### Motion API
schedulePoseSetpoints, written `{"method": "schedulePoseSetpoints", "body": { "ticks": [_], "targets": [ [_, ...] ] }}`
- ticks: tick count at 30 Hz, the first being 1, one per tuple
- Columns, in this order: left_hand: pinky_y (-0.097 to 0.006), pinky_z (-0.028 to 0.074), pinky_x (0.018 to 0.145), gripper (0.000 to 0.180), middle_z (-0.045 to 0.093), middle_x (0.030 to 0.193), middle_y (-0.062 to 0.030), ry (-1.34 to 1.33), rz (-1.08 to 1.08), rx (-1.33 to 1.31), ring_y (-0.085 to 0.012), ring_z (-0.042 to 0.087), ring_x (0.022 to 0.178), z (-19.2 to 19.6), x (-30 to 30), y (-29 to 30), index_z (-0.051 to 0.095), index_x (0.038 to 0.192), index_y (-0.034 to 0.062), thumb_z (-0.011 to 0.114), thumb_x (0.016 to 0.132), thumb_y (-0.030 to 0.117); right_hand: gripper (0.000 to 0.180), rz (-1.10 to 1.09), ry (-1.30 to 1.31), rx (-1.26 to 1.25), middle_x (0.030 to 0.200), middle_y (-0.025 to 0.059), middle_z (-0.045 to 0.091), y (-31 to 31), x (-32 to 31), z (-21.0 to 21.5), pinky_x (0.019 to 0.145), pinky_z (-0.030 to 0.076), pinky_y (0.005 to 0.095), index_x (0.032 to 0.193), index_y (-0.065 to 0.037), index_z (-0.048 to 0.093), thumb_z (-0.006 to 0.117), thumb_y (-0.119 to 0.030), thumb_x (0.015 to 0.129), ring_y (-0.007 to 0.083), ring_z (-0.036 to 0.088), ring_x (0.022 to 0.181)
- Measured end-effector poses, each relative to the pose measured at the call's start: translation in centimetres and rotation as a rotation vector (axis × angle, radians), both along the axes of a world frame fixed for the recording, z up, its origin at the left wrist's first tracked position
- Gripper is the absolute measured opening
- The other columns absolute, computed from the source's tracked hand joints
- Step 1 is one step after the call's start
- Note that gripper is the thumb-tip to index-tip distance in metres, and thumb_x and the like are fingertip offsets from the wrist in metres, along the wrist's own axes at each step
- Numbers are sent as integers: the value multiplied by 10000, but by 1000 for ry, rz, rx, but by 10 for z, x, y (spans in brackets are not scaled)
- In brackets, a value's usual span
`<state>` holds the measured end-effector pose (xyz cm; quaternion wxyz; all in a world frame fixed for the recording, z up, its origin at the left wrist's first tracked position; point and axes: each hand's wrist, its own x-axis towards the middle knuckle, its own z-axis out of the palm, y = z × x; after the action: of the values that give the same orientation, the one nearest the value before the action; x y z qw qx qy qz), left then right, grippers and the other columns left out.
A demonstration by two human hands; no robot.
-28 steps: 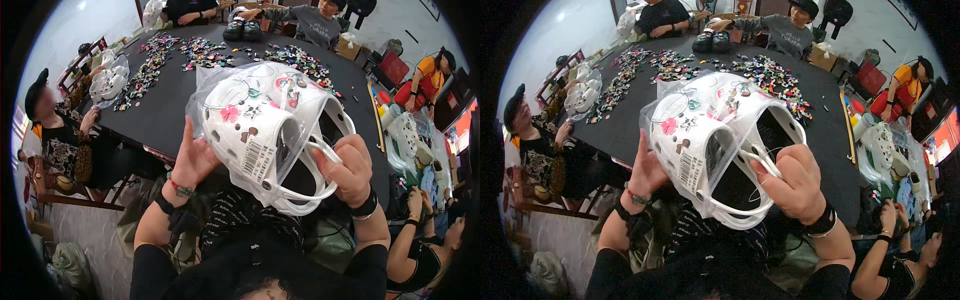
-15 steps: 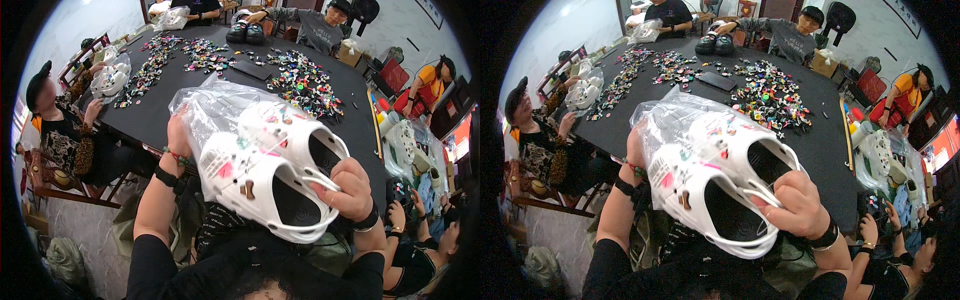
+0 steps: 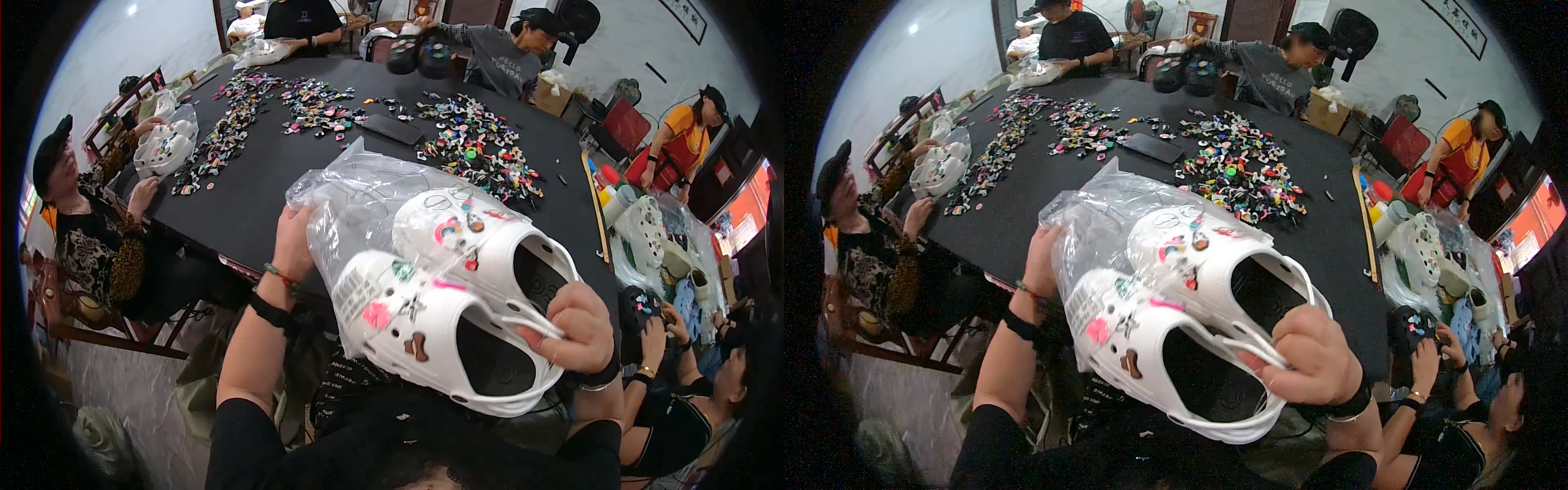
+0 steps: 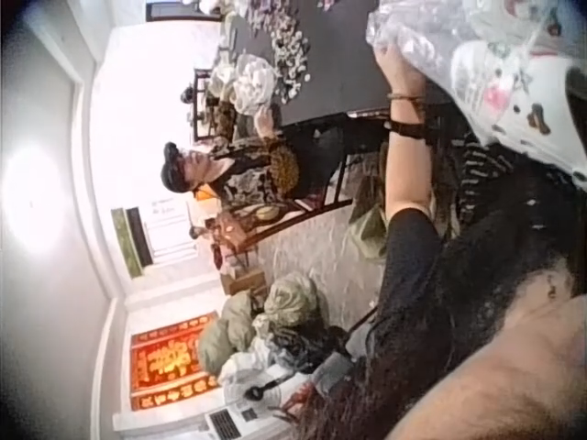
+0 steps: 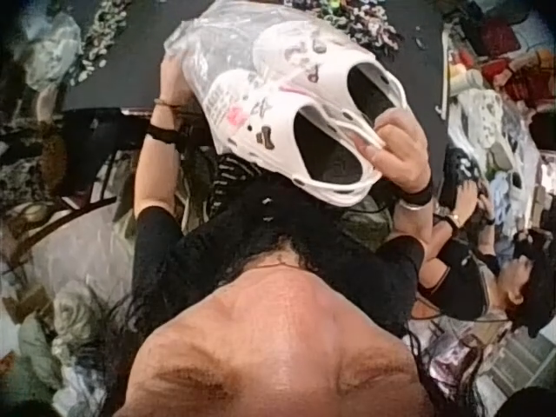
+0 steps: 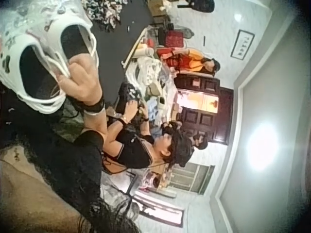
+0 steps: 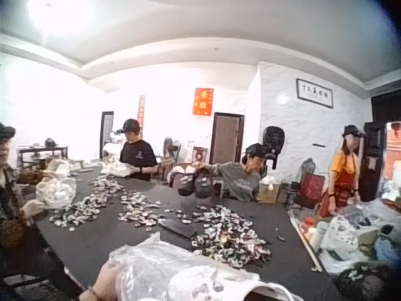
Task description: Decorate clogs with jibbitz charms and organize them into plastic bags.
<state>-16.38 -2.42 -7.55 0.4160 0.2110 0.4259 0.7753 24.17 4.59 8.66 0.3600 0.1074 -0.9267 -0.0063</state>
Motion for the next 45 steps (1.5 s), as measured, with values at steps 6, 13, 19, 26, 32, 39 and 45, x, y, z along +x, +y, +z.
{"method": "schedulePoseSetpoints", "body": {
  "ticks": [6,13,19,26,32,39,45],
  "targets": [
    [-404,379,1050,477,473,1397,-184,430,368,-314,-235,431,1306,37,-15,-12,445,1406,48,526,952,171,368,66,-85,65,628,-2,410,0,10,-1,468,395,293,658,-122,527,878,-50,573,195,517,613],
    [-419,280,1128,636,419,1485,-125,1669,-111,-370,-299,365,1365,61,-7,26,315,1520,173,501,988,468,354,178,-198,142,636,0,410,-5,-1,-10,503,429,297,701,-122,517,852,-36,626,190,513,634],
    [-349,466,852,365,659,1095,-121,1425,-477,-268,-205,594,946,63,28,51,620,1228,91,610,948,326,330,185,-233,74,633,-6,411,-7,-7,-11,537,452,299,693,-109,499,816,-16,678,184,528,626],
    [-291,424,564,154,652,675,-78,1372,-70,-114,-115,547,603,73,36,49,720,838,2,688,877,148,214,100,-302,101,668,27,430,-7,-7,-27,663,495,328,669,-92,437,644,-116,620,195,526,682],
    [-322,397,507,193,601,595,-109,1395,39,-367,-148,526,510,64,29,49,723,852,0,712,867,192,185,146,-305,247,652,17,454,-7,-8,-27,655,482,297,637,-84,451,631,-126,629,170,517,670],
    [-316,433,554,166,629,630,-105,1410,-95,-347,-152,567,562,44,14,46,721,862,14,692,879,176,199,168,-323,259,637,12,439,-2,-4,-28,656,480,294,640,-86,444,636,-138,642,171,507,657],
    [-283,469,719,272,651,806,-12,1151,-547,-193,-98,573,764,21,12,49,663,913,-26,581,986,223,168,129,-207,250,634,8,413,-1,5,-22,626,471,293,685,-84,494,649,-132,641,184,530,689]
  ]
}}
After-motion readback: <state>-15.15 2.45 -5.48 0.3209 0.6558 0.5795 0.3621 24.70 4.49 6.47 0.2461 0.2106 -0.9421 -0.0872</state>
